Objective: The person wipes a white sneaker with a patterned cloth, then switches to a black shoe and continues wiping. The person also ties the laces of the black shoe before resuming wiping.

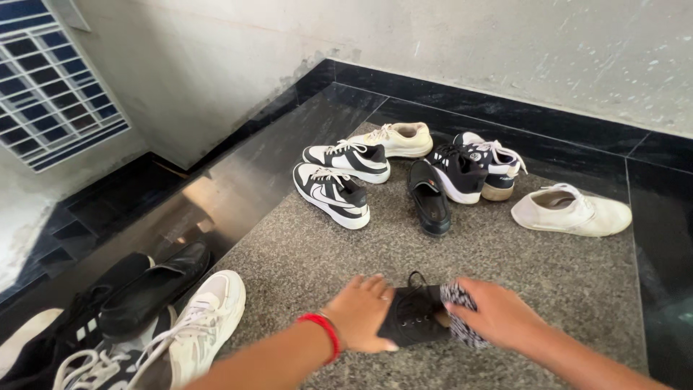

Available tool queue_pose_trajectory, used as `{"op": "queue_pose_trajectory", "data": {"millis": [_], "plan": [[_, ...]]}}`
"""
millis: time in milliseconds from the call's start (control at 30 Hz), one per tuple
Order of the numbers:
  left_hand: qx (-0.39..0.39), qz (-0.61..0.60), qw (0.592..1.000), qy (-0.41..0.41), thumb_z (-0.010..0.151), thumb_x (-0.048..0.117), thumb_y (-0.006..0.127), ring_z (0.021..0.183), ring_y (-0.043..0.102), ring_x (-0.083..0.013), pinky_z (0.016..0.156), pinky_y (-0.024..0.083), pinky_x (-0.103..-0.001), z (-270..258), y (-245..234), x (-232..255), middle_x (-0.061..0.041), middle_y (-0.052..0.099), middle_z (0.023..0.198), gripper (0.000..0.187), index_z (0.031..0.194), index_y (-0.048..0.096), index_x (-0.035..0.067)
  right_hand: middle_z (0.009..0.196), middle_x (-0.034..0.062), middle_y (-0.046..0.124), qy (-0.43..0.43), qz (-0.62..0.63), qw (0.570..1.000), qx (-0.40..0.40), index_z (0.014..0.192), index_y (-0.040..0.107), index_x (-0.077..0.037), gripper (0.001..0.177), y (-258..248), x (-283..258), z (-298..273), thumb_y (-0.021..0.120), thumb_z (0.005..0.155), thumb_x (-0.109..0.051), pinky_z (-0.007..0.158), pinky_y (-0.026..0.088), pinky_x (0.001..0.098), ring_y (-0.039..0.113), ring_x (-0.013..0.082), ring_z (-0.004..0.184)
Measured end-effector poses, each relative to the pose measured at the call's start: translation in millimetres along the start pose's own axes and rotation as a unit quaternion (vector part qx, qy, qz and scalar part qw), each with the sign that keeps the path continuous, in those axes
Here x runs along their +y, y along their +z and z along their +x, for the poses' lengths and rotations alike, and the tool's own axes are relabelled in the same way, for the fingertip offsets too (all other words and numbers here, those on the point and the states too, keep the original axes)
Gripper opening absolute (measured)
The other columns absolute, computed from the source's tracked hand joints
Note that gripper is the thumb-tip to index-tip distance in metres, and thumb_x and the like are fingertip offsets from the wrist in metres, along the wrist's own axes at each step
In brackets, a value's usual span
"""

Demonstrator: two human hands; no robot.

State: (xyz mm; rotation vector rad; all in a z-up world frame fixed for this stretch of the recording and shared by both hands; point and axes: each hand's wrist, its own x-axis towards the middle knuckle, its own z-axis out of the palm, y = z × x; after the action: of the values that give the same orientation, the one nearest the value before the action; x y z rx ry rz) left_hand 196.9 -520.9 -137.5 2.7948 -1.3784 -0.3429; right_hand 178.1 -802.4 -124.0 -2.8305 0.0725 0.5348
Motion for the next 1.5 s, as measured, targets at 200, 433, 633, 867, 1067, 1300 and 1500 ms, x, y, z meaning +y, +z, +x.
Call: {"op": "queue_pose_trajectory", "data": {"millis": [200, 433, 633, 867, 1067, 1300, 1500], "plan": [[0.068, -0.113, 0.991, 0.035, 0.087, 0.055, 0.064, 0.153, 0.011, -0.0330, 0.119, 0.005, -0.059, 32.7, 52.0, -8.1, -0.016, 0.019, 0.166, 0.097, 0.157, 0.025, 0.002, 0.115, 0.0123, 0.064, -0.172, -0.105, 0.979, 0.030, 0.138, 0.053, -0.017, 0.057, 31.8, -2.4, 0.0, 0.064, 0.082, -0.022, 0.096, 0.049, 0.0458, 0.060, 0.0345, 0.115], [0.109, -0.030, 0.993, -0.024, 0.081, 0.004, 0.067, 0.155, 0.009, -0.0282, 0.120, -0.003, -0.063, 30.8, 61.7, -64.5, -0.001, 0.020, 0.168, 0.083, 0.154, 0.038, 0.032, 0.107, 0.0166, 0.071, -0.005, -0.024, 0.997, 0.071, 0.133, 0.055, -0.007, 0.051, 79.1, -60.8, 0.3, 0.060, 0.095, -0.040, 0.089, 0.054, 0.0474, 0.068, 0.0381, 0.100], [0.259, -0.331, 0.906, -0.040, 0.071, -0.009, 0.055, 0.157, 0.021, -0.0248, 0.127, 0.000, -0.054, 58.8, 100.9, -74.8, 0.001, 0.049, 0.157, 0.055, 0.107, 0.080, 0.023, 0.092, 0.0148, 0.079, 0.106, 0.302, 0.946, -0.055, 0.118, 0.066, 0.001, 0.054, 73.9, -103.8, -11.8, 0.068, 0.089, -0.044, 0.079, 0.057, 0.0380, 0.073, 0.0254, 0.085], [0.192, -0.497, 0.846, 0.035, 0.084, 0.006, 0.053, 0.161, 0.024, -0.0263, 0.129, -0.001, -0.051, 71.3, 114.5, -82.0, -0.002, 0.066, 0.146, 0.033, 0.079, 0.085, 0.012, 0.097, 0.0163, 0.074, 0.301, 0.440, 0.841, 0.094, 0.112, 0.069, 0.000, 0.049, 36.9, -106.1, -37.3, 0.077, 0.090, -0.043, 0.071, 0.051, 0.0404, 0.067, 0.0272, 0.082], [0.327, -0.392, 0.859, -0.033, 0.095, 0.031, 0.066, 0.156, 0.019, -0.0350, 0.125, 0.012, -0.051, 18.4, 116.2, -21.1, -0.021, 0.027, 0.165, 0.071, 0.151, 0.038, -0.001, 0.098, 0.0135, 0.072, 0.263, 0.378, 0.800, 0.384, 0.116, 0.064, 0.004, 0.046, 72.0, -93.2, -55.4, 0.068, 0.101, -0.039, 0.075, 0.054, 0.0390, 0.069, 0.0236, 0.084], [0.358, -0.303, 0.880, -0.072, 0.089, 0.013, 0.055, 0.161, 0.024, -0.0327, 0.129, 0.020, -0.047, -3.4, 118.7, -6.2, -0.016, 0.028, 0.172, 0.075, 0.160, 0.034, 0.002, 0.151, 0.0152, 0.048, 0.070, 0.150, 0.967, 0.194, 0.144, 0.059, -0.030, 0.068, 166.0, -118.6, -55.6, 0.069, 0.080, -0.009, 0.084, 0.056, 0.0401, 0.067, 0.0377, 0.096], [0.357, -0.296, 0.886, -0.028, 0.101, 0.024, 0.057, 0.158, 0.023, -0.0314, 0.127, 0.016, -0.050, -2.4, 112.2, -3.2, -0.012, 0.028, 0.171, 0.066, 0.159, 0.034, 0.004, 0.156, 0.0193, 0.043, -0.125, 0.201, 0.965, 0.110, 0.134, 0.068, -0.031, 0.092, 148.3, -80.6, -83.1, 0.058, 0.054, 0.013, 0.081, 0.059, 0.0389, 0.063, 0.0414, 0.124]]}}
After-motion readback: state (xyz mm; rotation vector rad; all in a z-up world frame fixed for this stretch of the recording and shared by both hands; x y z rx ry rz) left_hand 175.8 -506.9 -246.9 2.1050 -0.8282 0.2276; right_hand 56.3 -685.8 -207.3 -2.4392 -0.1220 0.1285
